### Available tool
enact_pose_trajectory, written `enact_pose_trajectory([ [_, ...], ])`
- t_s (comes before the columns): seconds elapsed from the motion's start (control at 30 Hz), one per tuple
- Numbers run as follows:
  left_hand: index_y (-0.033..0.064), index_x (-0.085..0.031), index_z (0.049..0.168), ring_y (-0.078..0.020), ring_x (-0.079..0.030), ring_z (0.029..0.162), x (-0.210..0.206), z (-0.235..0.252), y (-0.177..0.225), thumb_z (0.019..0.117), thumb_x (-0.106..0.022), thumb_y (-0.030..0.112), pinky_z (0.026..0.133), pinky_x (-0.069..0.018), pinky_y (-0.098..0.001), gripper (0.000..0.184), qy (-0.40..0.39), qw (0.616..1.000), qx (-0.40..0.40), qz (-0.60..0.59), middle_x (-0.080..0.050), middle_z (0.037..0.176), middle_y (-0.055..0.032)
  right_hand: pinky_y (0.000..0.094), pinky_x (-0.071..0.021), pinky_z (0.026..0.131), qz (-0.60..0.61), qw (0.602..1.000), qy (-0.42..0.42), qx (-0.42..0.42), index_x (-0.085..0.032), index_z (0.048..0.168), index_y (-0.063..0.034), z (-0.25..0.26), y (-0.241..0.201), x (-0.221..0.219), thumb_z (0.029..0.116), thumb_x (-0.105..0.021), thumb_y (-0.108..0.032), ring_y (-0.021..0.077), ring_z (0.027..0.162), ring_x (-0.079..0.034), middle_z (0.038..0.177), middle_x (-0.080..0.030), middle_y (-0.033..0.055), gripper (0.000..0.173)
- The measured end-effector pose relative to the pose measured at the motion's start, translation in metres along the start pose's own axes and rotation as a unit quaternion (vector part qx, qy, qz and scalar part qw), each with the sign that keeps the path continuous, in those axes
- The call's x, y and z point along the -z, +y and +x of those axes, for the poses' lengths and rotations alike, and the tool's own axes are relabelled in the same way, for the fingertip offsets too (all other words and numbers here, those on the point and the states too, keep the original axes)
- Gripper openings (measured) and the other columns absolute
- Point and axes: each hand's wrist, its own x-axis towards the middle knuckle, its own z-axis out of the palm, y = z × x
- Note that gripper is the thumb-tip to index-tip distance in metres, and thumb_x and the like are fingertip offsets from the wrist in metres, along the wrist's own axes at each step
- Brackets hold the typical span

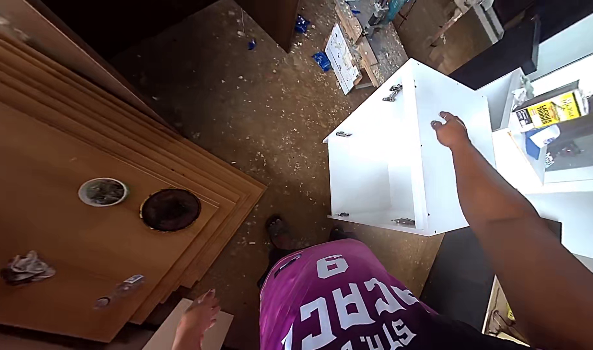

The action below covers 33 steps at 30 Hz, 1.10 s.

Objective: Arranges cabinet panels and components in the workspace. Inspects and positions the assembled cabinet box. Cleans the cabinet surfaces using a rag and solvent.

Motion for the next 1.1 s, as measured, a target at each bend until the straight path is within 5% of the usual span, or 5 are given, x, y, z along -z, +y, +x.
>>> enact_pose_trajectory([
  [0.17,0.0057,-0.043,0.151,-0.0396,-0.061,0.123,0.008,0.012,-0.039,0.109,-0.043,0.046,0.095,-0.0481,-0.0606,0.058,-0.005,0.998,0.062,0.003,-0.059,0.14,-0.0235,0.0597,-0.0295,0.119,-0.013,0.998,-0.051,0.025,-0.048,0.153,-0.0088,0.005,-0.001,-0.002,0.1102,-0.043,-0.033,0.0383,0.147,-0.04,0.153,-0.049,0.0211,0.049],
  [0.4,0.0068,-0.048,0.148,-0.0394,-0.061,0.121,-0.001,0.02,0.0,0.1091,-0.045,0.043,0.094,-0.0483,-0.0605,0.053,-0.009,1.0,0.024,0.004,-0.059,0.139,-0.0228,0.0567,-0.0243,0.123,-0.081,0.993,-0.077,0.03,-0.027,0.161,-0.0013,-0.019,0.025,-0.062,0.1098,-0.044,-0.033,0.0385,0.154,-0.026,0.167,-0.024,0.0229,0.062],
  [0.67,0.0063,-0.048,0.148,-0.0364,-0.061,0.121,0.003,0.016,0.061,0.109,-0.047,0.037,0.095,-0.0482,-0.0572,0.05,-0.019,0.999,-0.039,-0.011,-0.058,0.14,-0.0225,0.0611,-0.037,0.113,-0.084,0.996,0.012,-0.016,-0.045,0.153,-0.007,-0.009,0.02,-0.069,0.0982,-0.066,-0.037,0.0447,0.14,-0.043,0.155,-0.042,0.0247,0.066],
  [0.93,0.0072,-0.045,0.15,-0.0372,-0.061,0.122,0.018,0.023,-0.002,0.1088,-0.045,0.04,0.095,-0.0492,-0.0576,0.053,-0.016,0.999,0.042,0.005,-0.058,0.14,-0.0226,0.0619,-0.0388,0.111,-0.116,0.99,0.02,-0.071,-0.051,0.147,-0.0039,0.058,-0.029,-0.05,0.0991,-0.059,-0.051,0.0429,0.139,-0.046,0.146,-0.051,0.0285,0.068],
  [1.1,0.0077,-0.044,0.151,-0.0379,-0.061,0.123,0.016,0.029,-0.043,0.1082,-0.044,0.043,0.097,-0.0493,-0.0588,0.055,-0.028,0.996,0.084,0.019,-0.057,0.141,-0.0224,0.0634,-0.038,0.11,-0.142,0.984,0.024,-0.108,-0.037,0.157,-0.0066,0.082,-0.046,-0.058,0.0946,-0.063,-0.057,0.0454,0.143,-0.04,0.156,-0.038,0.0294,0.084],
])
